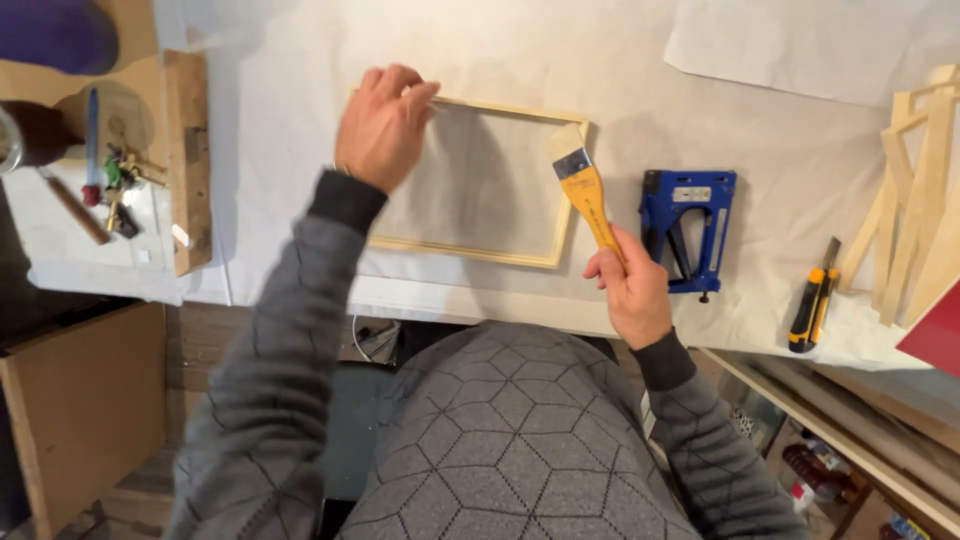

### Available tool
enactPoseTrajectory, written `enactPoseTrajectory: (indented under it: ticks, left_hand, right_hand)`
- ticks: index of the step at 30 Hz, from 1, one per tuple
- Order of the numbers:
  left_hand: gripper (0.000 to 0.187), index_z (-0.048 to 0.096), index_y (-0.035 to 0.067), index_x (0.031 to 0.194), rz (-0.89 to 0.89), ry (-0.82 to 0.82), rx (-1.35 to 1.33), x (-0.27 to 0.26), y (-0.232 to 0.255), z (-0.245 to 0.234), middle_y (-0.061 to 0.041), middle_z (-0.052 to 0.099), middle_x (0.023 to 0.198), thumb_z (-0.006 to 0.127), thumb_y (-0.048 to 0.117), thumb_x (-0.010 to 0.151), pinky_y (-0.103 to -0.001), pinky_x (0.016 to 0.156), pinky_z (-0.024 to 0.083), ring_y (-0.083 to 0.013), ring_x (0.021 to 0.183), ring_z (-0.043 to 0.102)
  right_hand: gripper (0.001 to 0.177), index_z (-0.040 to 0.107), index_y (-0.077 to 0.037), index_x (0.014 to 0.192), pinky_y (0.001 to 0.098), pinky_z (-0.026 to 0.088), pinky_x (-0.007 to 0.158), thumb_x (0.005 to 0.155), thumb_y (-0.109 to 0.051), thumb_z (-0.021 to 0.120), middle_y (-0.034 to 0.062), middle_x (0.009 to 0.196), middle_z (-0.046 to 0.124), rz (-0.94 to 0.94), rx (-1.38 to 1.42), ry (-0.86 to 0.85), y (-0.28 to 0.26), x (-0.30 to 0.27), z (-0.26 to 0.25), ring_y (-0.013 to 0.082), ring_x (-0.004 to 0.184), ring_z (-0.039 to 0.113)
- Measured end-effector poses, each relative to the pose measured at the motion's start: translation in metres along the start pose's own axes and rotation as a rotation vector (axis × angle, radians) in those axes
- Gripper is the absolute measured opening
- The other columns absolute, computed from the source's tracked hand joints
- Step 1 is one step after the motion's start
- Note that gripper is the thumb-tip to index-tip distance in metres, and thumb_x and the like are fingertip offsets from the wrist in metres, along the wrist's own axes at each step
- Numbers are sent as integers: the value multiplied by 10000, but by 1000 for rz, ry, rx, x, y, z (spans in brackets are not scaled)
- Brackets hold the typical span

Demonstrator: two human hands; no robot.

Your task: The person is assembling a picture frame, cleaning the glass, and preparing components like the backing and spacers.

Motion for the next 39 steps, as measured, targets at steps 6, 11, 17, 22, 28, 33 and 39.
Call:
enactPoseTrajectory:
  ticks: [6,11,17,22,28,33,39]
  left_hand:
    - [105,762,117,1028,253,-375,282,23,-31,40,-58,654,996,680,131,964,-403,816,519,-261,933,637]
    - [72,692,102,906,428,-382,336,28,-30,39,-49,635,967,667,97,973,-379,808,558,-236,859,670]
    - [56,692,104,931,527,-297,280,57,-5,-35,-49,683,999,690,103,987,-376,688,555,-231,743,671]
    - [67,771,114,1025,549,-348,128,51,1,-80,-43,747,962,706,130,1028,-379,671,545,-244,750,686]
    - [160,797,79,1129,594,-450,16,29,14,-97,-93,746,883,745,179,1015,-378,653,558,-261,734,706]
    - [190,784,55,1080,563,-411,-34,22,28,-107,-143,737,866,761,206,966,-428,637,548,-323,739,706]
    - [176,774,52,1087,401,-402,-6,0,-59,-62,-162,726,884,748,208,1010,-461,683,541,-366,784,697]
  right_hand:
    - [451,509,-4,1455,275,556,791,1009,-49,557,123,1130,701,-192,106,34,-16,-19,-41,143,868,656]
    - [394,629,-57,1329,297,562,758,945,-73,716,121,1140,723,-358,-140,175,-47,-38,-44,188,905,697]
    - [212,765,-75,1176,335,484,630,966,-104,779,71,837,676,-523,-384,524,-69,-60,-17,211,705,606]
    - [174,702,-43,1207,308,529,637,1040,-19,662,110,899,679,-575,-252,580,-88,-64,41,219,777,675]
    - [155,611,-20,1236,353,578,744,1085,-26,577,180,1041,676,-566,-157,764,-73,-60,136,265,872,692]
    - [218,709,-78,1159,427,538,738,954,-79,637,85,920,691,-756,-189,-44,-117,-56,240,277,841,653]
    - [184,682,-103,1181,378,567,817,1000,-110,650,90,1004,718,-587,-80,269,-82,-92,217,286,917,694]
Point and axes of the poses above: each hand's wrist, its own x-axis towards the middle knuckle, its own z-axis out of the palm, y = z × x, the point moved 5 cm from there along x, towards the middle knuckle
